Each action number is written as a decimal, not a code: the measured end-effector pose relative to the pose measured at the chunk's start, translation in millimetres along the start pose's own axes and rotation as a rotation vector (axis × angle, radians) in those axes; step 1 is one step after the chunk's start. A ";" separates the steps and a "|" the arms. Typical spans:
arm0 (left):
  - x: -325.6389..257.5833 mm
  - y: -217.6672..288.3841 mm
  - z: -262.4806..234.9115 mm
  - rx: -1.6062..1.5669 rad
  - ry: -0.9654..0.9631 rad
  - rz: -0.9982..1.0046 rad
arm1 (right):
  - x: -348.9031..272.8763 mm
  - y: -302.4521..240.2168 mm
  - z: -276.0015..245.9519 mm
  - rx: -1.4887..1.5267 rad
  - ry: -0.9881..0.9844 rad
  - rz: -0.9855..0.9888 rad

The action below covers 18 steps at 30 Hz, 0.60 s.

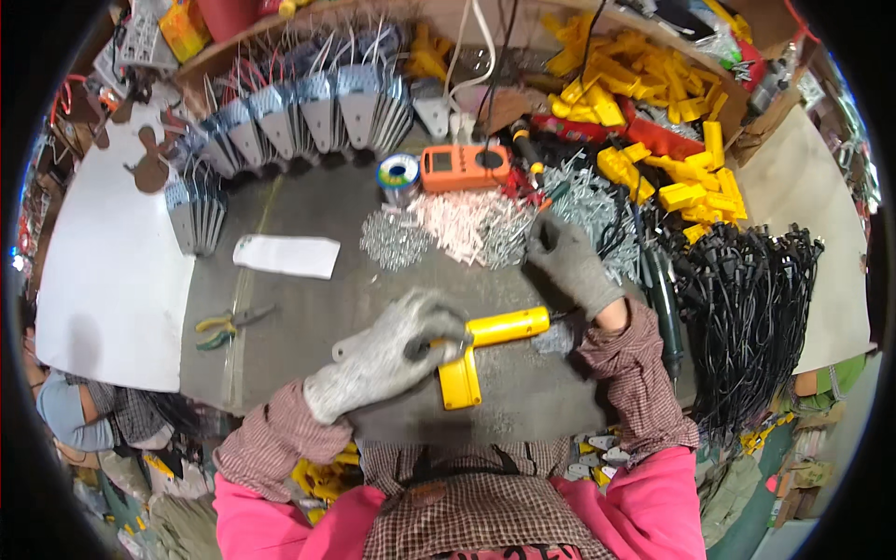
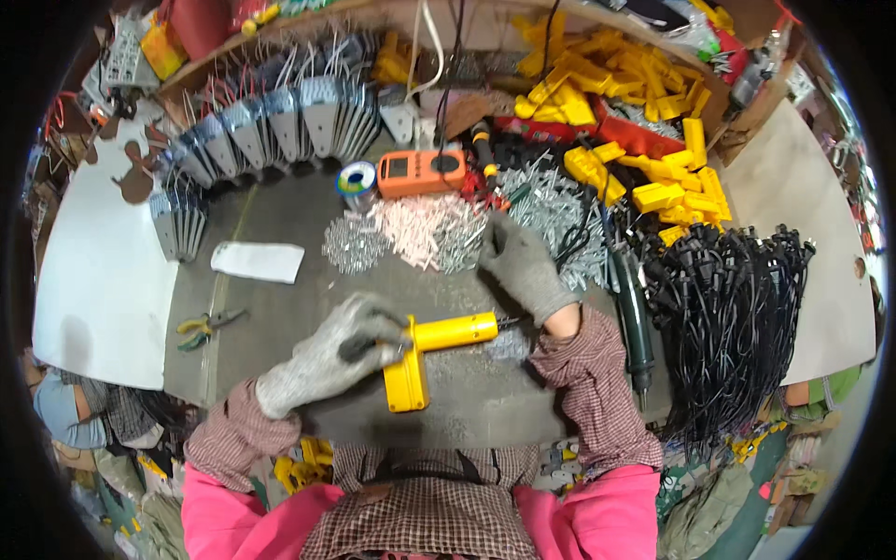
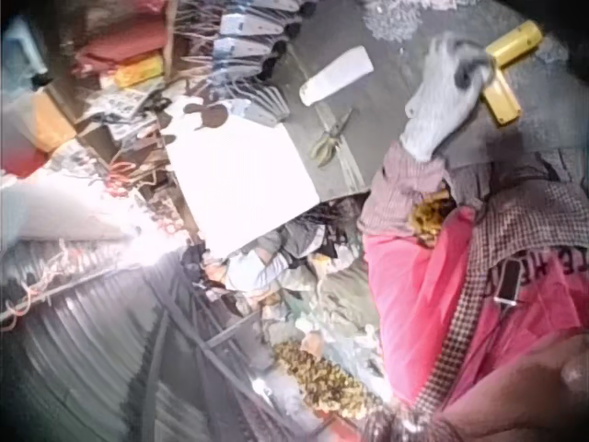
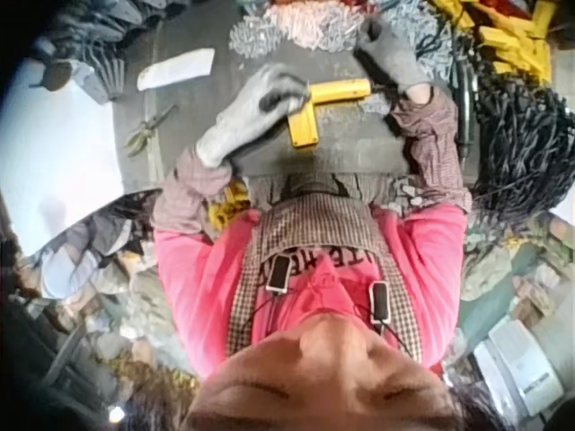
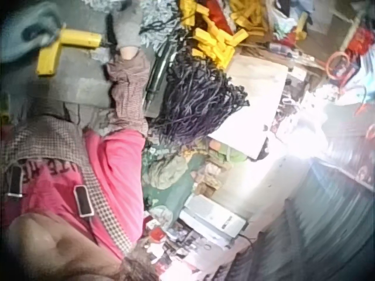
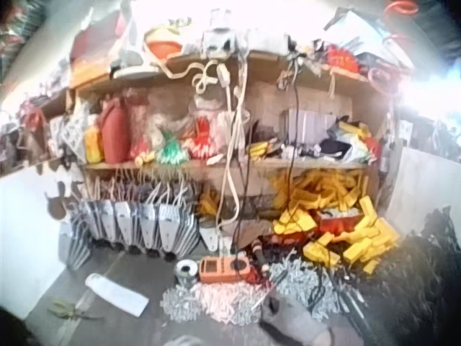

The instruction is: The person assembles electronic and metal components by soldering wiring harnesses with a soldering iron and fastening yellow plastic housings and metal plates together with screws using an electric screwdriver.

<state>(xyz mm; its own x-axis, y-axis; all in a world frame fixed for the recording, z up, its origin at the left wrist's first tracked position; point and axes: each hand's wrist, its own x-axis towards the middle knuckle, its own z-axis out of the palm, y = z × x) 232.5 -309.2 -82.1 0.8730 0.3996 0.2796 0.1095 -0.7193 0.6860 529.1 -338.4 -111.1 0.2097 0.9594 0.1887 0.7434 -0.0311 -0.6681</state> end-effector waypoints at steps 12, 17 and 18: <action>-69.1 3.5 30.9 0.003 0.014 0.172 | -114.5 -104.8 -3.6 0.226 -0.594 -0.188; -75.7 10.3 26.8 0.473 -0.129 0.373 | -125.6 -100.1 -1.6 0.113 -0.578 -0.305; -70.1 12.9 24.1 0.429 -0.069 0.353 | -121.3 -101.4 -2.9 0.215 -0.587 -0.335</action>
<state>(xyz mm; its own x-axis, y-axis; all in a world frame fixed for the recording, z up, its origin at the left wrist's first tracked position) 184.2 -360.2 -109.0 0.9192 0.0648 0.3884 -0.0242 -0.9752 0.2200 430.1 -452.4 -64.1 -0.4303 0.9022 0.0300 0.5538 0.2901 -0.7805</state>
